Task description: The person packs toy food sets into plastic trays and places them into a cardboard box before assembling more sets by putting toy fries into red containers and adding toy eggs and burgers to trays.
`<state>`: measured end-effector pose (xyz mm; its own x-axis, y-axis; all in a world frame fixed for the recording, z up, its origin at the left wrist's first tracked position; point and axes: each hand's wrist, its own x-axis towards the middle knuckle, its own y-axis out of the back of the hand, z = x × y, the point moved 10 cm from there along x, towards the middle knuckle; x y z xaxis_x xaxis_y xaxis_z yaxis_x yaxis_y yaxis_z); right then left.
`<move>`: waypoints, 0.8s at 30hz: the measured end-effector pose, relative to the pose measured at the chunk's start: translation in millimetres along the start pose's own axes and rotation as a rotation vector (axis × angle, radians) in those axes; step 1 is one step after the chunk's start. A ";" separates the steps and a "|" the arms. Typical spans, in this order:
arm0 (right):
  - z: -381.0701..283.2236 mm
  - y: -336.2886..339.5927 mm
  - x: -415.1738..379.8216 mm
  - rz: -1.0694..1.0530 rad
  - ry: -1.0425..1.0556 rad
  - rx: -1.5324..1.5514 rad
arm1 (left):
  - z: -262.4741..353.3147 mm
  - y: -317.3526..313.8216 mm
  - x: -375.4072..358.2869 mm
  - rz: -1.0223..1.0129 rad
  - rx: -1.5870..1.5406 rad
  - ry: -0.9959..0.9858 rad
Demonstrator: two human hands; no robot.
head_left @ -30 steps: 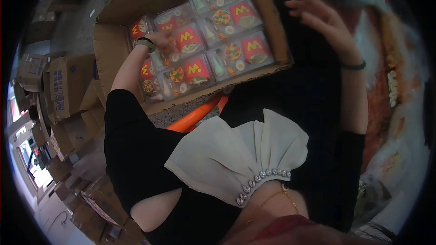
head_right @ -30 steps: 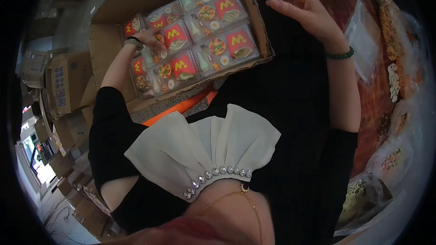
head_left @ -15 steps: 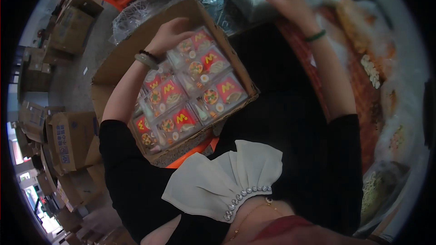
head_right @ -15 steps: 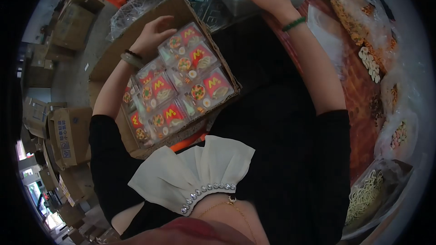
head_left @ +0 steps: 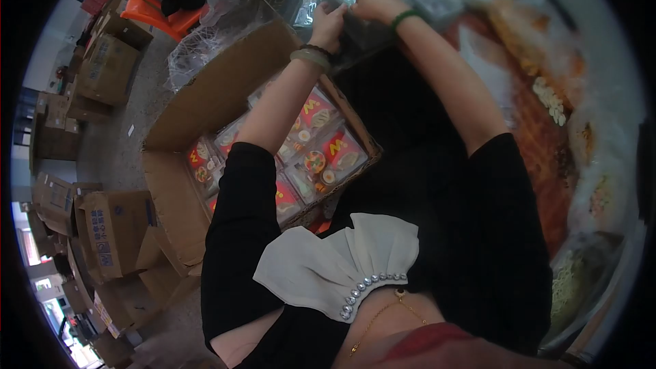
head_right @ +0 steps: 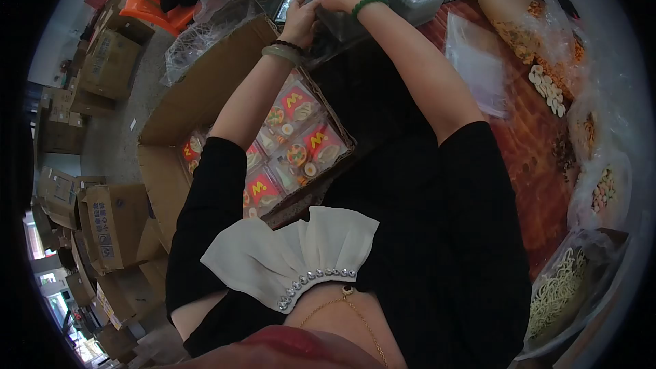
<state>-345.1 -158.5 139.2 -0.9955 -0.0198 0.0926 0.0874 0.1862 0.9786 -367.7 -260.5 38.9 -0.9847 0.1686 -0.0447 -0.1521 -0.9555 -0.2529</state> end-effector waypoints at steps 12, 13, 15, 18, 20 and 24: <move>-20.6 13.7 -29.3 0.388 0.153 -0.067 | 13.1 -15.2 -1.3 -0.033 -0.180 -0.148; -21.1 15.3 -31.2 0.490 0.175 -0.031 | 8.9 -10.3 5.2 -0.008 -0.207 -0.178; -11.7 2.3 -24.0 0.426 0.139 0.019 | -9.4 -3.4 15.3 0.004 -0.181 -0.209; -4.4 8.3 -17.2 0.306 0.079 0.162 | 4.7 -1.9 11.9 0.026 -0.069 -0.269; -3.6 6.6 -12.3 0.297 0.101 0.133 | 5.8 -2.0 13.7 0.021 -0.078 -0.309; -1.2 -3.5 -5.9 0.349 0.129 0.100 | 17.2 1.2 7.2 0.124 0.020 -0.272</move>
<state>-339.5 -160.2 135.4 -0.8930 -0.0605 0.4460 0.4102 0.2986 0.8617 -376.5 -264.6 54.9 -0.9822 -0.0183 0.1871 -0.0281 -0.9698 -0.2423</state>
